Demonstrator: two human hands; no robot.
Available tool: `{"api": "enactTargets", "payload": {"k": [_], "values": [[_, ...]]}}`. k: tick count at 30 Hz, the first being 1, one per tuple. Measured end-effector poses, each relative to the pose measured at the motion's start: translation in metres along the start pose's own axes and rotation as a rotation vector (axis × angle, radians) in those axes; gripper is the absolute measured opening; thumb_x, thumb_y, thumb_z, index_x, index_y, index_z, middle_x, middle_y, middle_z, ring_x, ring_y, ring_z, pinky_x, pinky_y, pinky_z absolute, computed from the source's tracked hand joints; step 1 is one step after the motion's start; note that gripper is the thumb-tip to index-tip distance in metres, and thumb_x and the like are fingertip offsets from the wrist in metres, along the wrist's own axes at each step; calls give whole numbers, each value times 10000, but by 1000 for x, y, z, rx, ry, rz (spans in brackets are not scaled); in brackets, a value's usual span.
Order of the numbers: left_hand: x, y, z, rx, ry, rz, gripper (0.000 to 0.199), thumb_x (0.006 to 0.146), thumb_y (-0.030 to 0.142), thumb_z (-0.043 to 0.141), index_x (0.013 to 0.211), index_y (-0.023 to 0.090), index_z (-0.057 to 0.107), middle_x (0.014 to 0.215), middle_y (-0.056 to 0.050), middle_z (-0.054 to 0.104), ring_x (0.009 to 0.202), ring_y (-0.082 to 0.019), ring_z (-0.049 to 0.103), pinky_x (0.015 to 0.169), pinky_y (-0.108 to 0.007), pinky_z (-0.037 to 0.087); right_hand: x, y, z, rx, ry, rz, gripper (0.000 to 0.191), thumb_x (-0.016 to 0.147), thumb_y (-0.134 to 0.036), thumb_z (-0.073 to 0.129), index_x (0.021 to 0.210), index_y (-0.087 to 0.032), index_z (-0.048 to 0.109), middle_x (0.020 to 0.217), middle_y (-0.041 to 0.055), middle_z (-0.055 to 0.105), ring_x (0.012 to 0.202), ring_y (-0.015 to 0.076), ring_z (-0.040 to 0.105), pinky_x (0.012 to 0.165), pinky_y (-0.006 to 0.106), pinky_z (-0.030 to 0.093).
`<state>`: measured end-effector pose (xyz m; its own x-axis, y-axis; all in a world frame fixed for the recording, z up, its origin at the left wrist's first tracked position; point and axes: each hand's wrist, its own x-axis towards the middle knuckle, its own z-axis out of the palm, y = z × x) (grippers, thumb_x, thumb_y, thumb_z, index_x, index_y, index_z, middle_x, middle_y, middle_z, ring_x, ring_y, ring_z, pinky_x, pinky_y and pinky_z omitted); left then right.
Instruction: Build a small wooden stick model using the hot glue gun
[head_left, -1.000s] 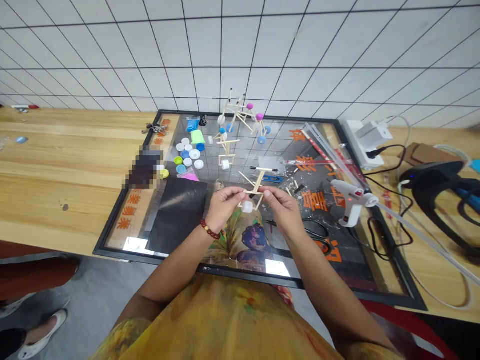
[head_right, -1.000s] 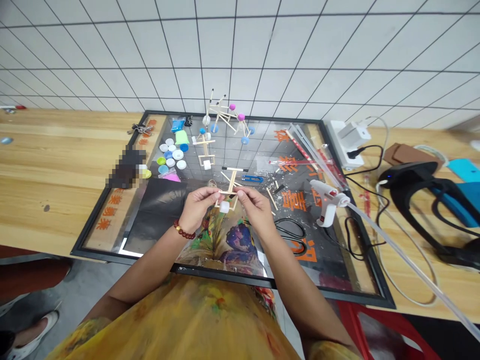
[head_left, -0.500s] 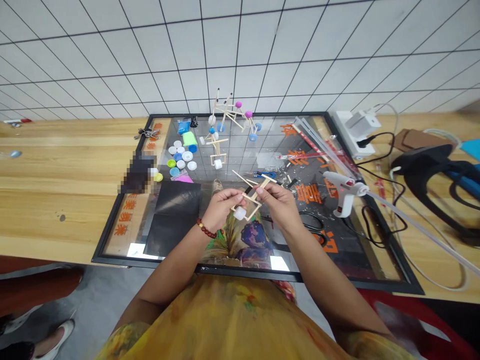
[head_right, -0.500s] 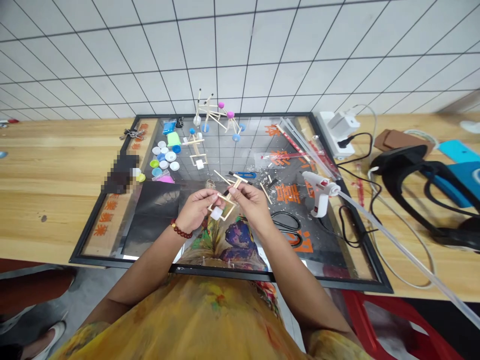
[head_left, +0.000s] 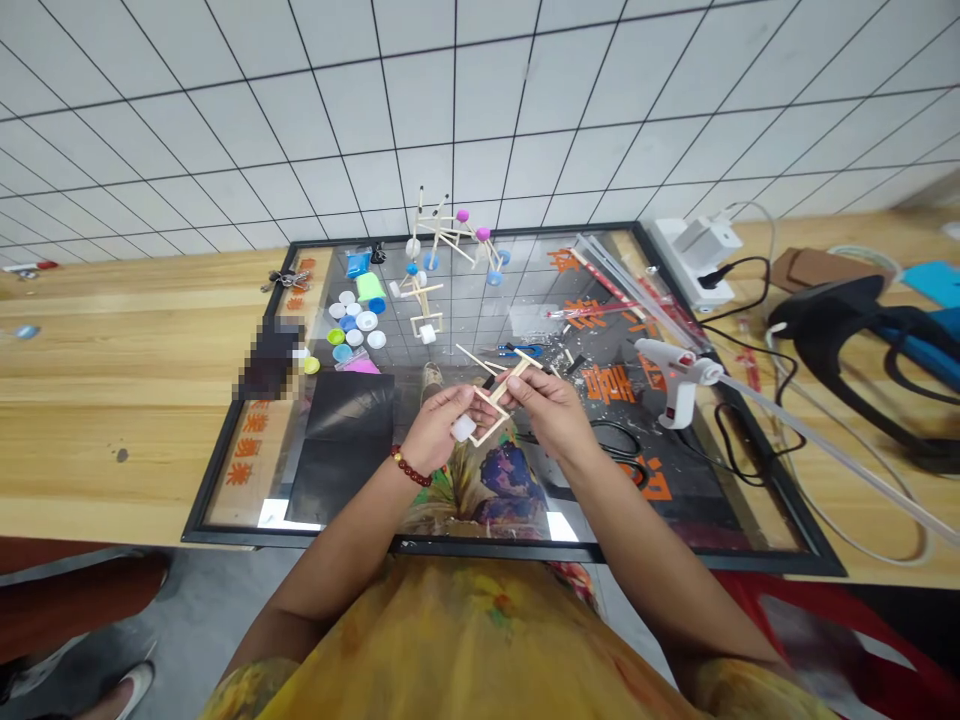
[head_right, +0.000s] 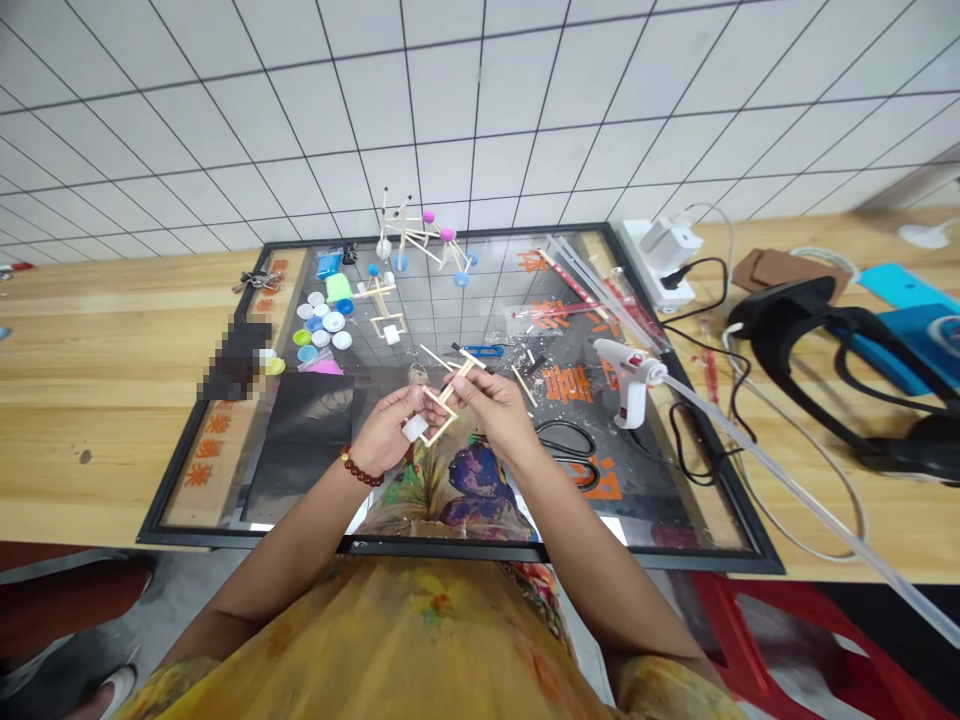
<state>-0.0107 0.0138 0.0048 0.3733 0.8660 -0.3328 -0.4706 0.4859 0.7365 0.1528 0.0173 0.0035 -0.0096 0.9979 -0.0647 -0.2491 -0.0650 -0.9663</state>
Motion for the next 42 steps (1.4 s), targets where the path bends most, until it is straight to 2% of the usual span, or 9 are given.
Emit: {"api": "enactTargets", "payload": {"k": [4, 9, 14, 16, 20, 25, 28, 32, 42], "values": [[1, -3, -1, -11, -48, -65, 472, 741, 557, 730, 871, 104, 712, 771, -85, 702, 638, -153, 641, 542, -255, 496, 0, 1, 0, 16, -15, 12, 305, 697, -501, 782, 813, -221, 750, 687, -3, 645, 645, 117, 552, 646, 269, 441], [2, -8, -4, 11, -152, -136, 490, 806, 585, 641, 958, 124, 704, 890, -124, 719, 731, -211, 677, 648, -339, 555, 1, 2, -1, -4, 2, 13, 321, 694, -513, 773, 817, -218, 747, 674, -12, 625, 635, 116, 530, 645, 275, 446], [3, -10, -8, -10, -249, -260, 547, 830, 633, 571, 1019, 134, 692, 922, -135, 720, 837, -245, 699, 750, -369, 558, 1, -1, -2, 35, -19, 81, 368, 669, -541, 777, 833, -212, 750, 672, -9, 613, 620, 116, 496, 596, 267, 426], [4, -10, -9, -24, -248, -246, 561, 847, 640, 539, 1030, 132, 694, 902, -129, 717, 831, -236, 698, 775, -364, 549, 1, -2, -2, 88, -19, 109, 396, 683, -573, 752, 848, -213, 748, 682, 0, 610, 626, 122, 500, 590, 270, 422], [5, -10, -6, -44, -155, -131, 571, 865, 647, 501, 1020, 133, 697, 915, -122, 712, 818, -219, 689, 791, -360, 544, 3, -3, -3, 171, 9, 106, 413, 686, -594, 737, 841, -211, 750, 773, 23, 644, 655, 119, 517, 630, 273, 439], [5, -6, -3, -78, -71, -80, 642, 870, 701, 419, 963, 128, 694, 854, -118, 701, 859, -232, 692, 826, -377, 555, 4, 1, -2, 123, 22, 105, 421, 699, -604, 728, 849, -212, 753, 771, 24, 646, 660, 118, 520, 638, 273, 436], [4, -6, -4, -90, -105, -136, 656, 861, 712, 420, 1003, 129, 685, 832, -113, 692, 865, -252, 701, 822, -407, 563, 3, 2, -1, 63, 45, 82, 402, 697, -595, 736, 836, -217, 750, 772, 16, 652, 658, 117, 514, 638, 272, 430], [1, -8, -6, -61, -203, -217, 622, 856, 685, 471, 1077, 140, 675, 907, -113, 700, 760, -240, 711, 749, -415, 576, 2, 1, 0, 44, 72, 33, 392, 664, -573, 772, 860, -233, 749, 744, -8, 650, 653, 112, 518, 651, 268, 433], [1, -19, -3, 103, -229, -95, 665, 761, 711, 598, 1040, 117, 710, 951, -156, 734, 687, -212, 692, 692, -363, 554, 0, -6, 1, 59, 67, 102, 330, 633, -511, 807, 726, -202, 738, 606, -14, 610, 560, 107, 484, 534, 254, 386]]}}
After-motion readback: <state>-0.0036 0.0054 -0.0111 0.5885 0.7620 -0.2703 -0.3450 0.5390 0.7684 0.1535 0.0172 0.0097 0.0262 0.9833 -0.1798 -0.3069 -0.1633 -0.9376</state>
